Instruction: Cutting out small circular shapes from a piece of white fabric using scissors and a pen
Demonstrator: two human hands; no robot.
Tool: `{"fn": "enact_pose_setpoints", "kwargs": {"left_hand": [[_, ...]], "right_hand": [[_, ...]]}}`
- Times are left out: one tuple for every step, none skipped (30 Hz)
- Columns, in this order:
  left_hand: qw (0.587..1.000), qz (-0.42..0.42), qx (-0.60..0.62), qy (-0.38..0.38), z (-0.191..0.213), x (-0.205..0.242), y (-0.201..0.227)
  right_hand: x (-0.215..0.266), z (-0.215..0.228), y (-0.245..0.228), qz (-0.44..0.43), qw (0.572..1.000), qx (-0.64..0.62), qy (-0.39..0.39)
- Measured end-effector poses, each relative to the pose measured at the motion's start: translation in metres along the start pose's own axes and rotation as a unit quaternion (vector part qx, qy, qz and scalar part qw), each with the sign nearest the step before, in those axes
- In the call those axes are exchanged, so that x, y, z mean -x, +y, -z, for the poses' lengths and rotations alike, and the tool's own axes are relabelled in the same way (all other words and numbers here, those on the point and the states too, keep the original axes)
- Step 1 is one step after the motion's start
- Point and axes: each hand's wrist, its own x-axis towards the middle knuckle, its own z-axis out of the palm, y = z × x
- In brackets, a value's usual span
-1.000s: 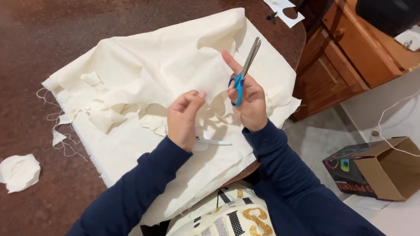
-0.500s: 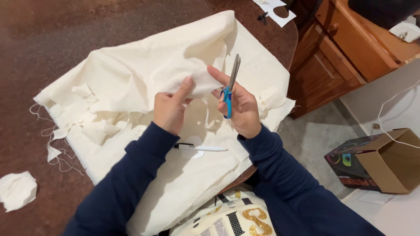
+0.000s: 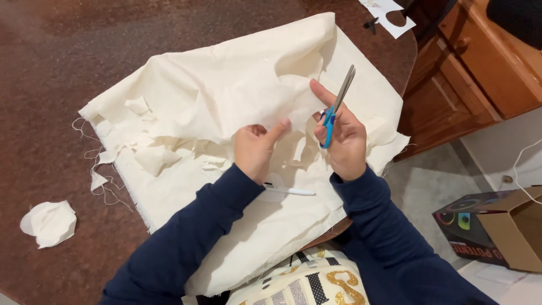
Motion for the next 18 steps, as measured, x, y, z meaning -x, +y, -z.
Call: {"fn": "enact_pose_setpoints", "kwargs": {"left_hand": [[1.000,-0.001,0.001,0.000,-0.006,0.012,0.009],[1.000,0.011,0.022,-0.006,-0.013,0.024,0.017],[0.999,0.023,0.043,-0.010,-0.019,0.036,0.026],[0.999,0.022,0.044,-0.010,-0.019,0.041,0.024],[0.999,-0.010,0.040,-0.014,-0.018,0.047,0.022],[0.998,-0.043,0.036,-0.017,-0.018,0.052,0.020],[0.998,-0.043,0.035,-0.016,-0.018,0.055,0.022],[0.989,-0.133,0.008,-0.058,-0.019,0.058,0.024],[0.970,-0.222,-0.019,-0.099,-0.019,0.061,0.025],[0.970,-0.222,-0.020,-0.098,-0.020,0.054,0.023],[0.955,-0.277,-0.023,-0.104,-0.021,0.047,0.021],[0.937,-0.331,-0.026,-0.109,-0.022,0.040,0.020],[0.937,-0.331,-0.027,-0.108,-0.020,0.036,0.019],[0.933,-0.347,-0.038,-0.090,-0.018,0.032,0.018],[0.928,-0.362,-0.050,-0.073,-0.016,0.028,0.018],[0.928,-0.363,-0.050,-0.072,-0.015,0.025,0.018],[0.926,-0.366,-0.050,-0.076,-0.015,0.023,0.017],[0.925,-0.369,-0.051,-0.079,-0.014,0.021,0.016]], "right_hand": [[-0.001,-0.004,-0.007,0.001,1.000,0.001,-0.001],[-0.001,-0.009,-0.013,-0.002,1.000,0.008,0.005],[-0.002,-0.013,-0.019,-0.005,1.000,0.015,0.010],[-0.002,-0.014,-0.021,-0.004,1.000,0.015,0.009],[-0.002,-0.016,-0.023,-0.004,1.000,0.005,0.016],[-0.002,-0.017,-0.025,-0.003,1.000,-0.005,0.022],[-0.002,-0.017,-0.024,-0.003,1.000,-0.006,0.022],[-0.003,-0.017,-0.023,-0.011,0.999,-0.010,0.028],[-0.003,-0.017,-0.022,-0.018,0.999,-0.014,0.035],[-0.002,-0.010,-0.012,-0.018,0.999,-0.015,0.034],[-0.001,-0.004,-0.001,-0.020,0.999,-0.016,0.034],[0.000,0.002,0.009,-0.021,0.999,-0.017,0.035],[0.000,-0.001,0.004,-0.021,0.999,-0.018,0.034],[0.000,-0.004,-0.001,-0.025,0.999,-0.023,0.034],[0.000,-0.007,-0.006,-0.027,0.999,-0.029,0.034],[-0.001,-0.003,0.000,-0.027,0.999,-0.030,0.034],[0.000,0.001,0.005,-0.032,0.998,-0.040,0.038],[0.000,0.004,0.010,-0.037,0.997,-0.051,0.042]]}}
